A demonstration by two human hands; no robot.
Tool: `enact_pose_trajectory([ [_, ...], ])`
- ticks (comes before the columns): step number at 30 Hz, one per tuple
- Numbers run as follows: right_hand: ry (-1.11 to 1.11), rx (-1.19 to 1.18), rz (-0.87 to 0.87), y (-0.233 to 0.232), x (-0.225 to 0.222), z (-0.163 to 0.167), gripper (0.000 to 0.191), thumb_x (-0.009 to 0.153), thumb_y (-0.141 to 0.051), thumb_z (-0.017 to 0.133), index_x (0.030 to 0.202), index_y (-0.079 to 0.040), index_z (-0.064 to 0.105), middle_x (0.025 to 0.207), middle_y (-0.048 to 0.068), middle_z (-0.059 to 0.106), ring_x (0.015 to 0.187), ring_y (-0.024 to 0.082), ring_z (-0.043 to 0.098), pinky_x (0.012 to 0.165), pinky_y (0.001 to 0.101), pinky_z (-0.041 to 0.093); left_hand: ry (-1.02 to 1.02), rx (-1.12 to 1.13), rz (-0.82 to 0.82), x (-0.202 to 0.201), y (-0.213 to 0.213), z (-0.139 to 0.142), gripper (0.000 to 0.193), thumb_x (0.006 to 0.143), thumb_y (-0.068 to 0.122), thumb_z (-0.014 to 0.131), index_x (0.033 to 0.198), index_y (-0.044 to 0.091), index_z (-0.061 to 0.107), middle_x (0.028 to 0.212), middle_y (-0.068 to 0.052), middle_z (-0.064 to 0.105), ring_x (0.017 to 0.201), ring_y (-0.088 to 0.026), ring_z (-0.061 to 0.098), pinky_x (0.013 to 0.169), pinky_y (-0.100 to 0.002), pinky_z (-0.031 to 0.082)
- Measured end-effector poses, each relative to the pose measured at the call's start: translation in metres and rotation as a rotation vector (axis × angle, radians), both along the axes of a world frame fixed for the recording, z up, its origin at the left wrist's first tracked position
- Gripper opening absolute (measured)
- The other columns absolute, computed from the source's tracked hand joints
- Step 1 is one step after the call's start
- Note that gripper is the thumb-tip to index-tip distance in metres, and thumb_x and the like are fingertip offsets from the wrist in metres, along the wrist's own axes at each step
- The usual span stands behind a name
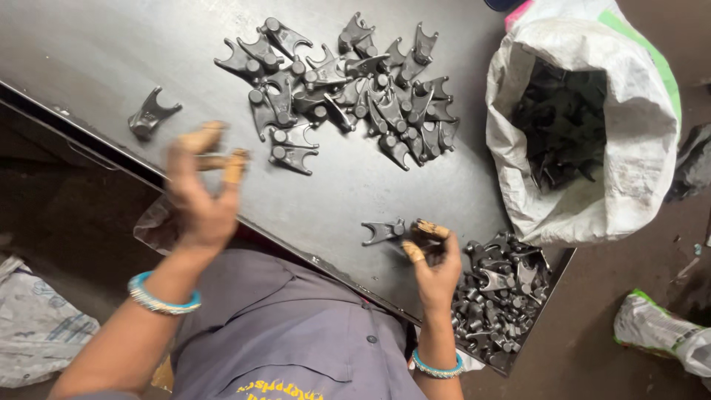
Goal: The person sorts fork-shaped metal castings on a steel table, picking up individual parts, turning them over in both hands, and placing them into a pile beside a filled sack. At the end the person gathers a handful of castings and drops them into the sack.
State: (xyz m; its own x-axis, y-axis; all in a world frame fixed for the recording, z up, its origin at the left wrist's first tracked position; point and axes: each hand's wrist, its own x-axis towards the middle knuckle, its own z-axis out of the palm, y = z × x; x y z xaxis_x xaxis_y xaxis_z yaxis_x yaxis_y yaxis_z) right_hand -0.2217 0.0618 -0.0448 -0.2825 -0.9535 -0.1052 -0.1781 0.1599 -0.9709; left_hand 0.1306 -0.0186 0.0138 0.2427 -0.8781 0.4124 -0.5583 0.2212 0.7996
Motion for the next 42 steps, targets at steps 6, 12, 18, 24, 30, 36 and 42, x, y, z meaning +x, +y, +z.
enact_pose_trajectory([
  [6,0.71,-0.237,0.378,-0.016,0.028,0.027,0.058,0.069,0.003,0.081,0.125,-0.001,0.064,0.124,0.019,0.069,0.119,0.038,0.06,0.1,0.0439,0.05,0.287,0.078,-0.307,-0.088,-0.02,-0.017,0.034,0.096,0.005,0.075,0.129,0.001,0.064,0.122,-0.011,0.063,0.109,-0.019,0.066,0.089,-0.031,0.058],
  [12,0.592,0.055,0.115,-0.021,0.031,0.023,0.048,0.07,-0.005,0.089,0.113,-0.004,0.067,0.111,0.013,0.071,0.105,0.028,0.068,0.092,0.0379,0.053,0.577,0.411,-0.443,-0.136,-0.021,-0.021,0.038,0.091,0.009,0.075,0.127,0.002,0.067,0.118,-0.007,0.074,0.101,-0.012,0.07,0.083,-0.026,0.058],
  [18,0.135,-0.073,0.043,-0.005,0.02,0.006,0.046,0.076,-0.004,0.086,0.114,0.0,0.06,0.107,0.007,0.072,0.096,0.016,0.068,0.086,0.0285,0.057,0.794,0.597,-0.585,-0.144,-0.011,-0.016,0.035,0.1,0.008,0.06,0.134,0.001,0.066,0.126,-0.007,0.074,0.111,-0.012,0.069,0.094,-0.026,0.056],
  [24,-0.727,0.103,-0.044,0.003,0.008,-0.013,0.028,0.088,-0.001,0.079,0.111,-0.001,0.063,0.102,0.01,0.071,0.085,0.02,0.069,0.071,0.0347,0.059,1.134,0.804,-0.763,-0.14,-0.004,-0.011,0.044,0.092,0.001,0.068,0.136,-0.002,0.063,0.128,-0.01,0.071,0.114,-0.014,0.066,0.095,-0.027,0.055],
  [30,-1.145,0.249,-0.135,0.007,0.007,-0.03,0.036,0.09,-0.023,0.079,0.118,-0.006,0.065,0.1,0.008,0.071,0.08,0.022,0.069,0.061,0.0322,0.059,1.187,0.884,-0.725,-0.142,0.0,-0.016,0.032,0.087,0.0,0.075,0.118,-0.005,0.069,0.108,-0.011,0.074,0.098,-0.017,0.072,0.085,-0.03,0.061],
  [36,-1.12,0.289,-0.154,0.01,0.007,-0.036,0.044,0.084,-0.036,0.078,0.118,-0.011,0.063,0.096,0.007,0.07,0.077,0.022,0.069,0.059,0.0315,0.06,1.162,0.942,-0.697,-0.142,0.001,-0.029,0.023,0.087,0.004,0.077,0.108,-0.003,0.071,0.094,-0.008,0.075,0.084,-0.015,0.073,0.071,-0.03,0.062],
  [42,-0.981,0.301,0.098,0.002,-0.006,-0.025,0.038,0.091,-0.031,0.081,0.112,-0.006,0.06,0.085,0.012,0.07,0.064,0.023,0.067,0.044,0.0233,0.048,0.49,0.585,-0.739,-0.123,0.005,-0.031,0.03,0.081,0.005,0.077,0.111,0.003,0.073,0.101,-0.009,0.077,0.09,-0.022,0.076,0.079,-0.033,0.06],
])
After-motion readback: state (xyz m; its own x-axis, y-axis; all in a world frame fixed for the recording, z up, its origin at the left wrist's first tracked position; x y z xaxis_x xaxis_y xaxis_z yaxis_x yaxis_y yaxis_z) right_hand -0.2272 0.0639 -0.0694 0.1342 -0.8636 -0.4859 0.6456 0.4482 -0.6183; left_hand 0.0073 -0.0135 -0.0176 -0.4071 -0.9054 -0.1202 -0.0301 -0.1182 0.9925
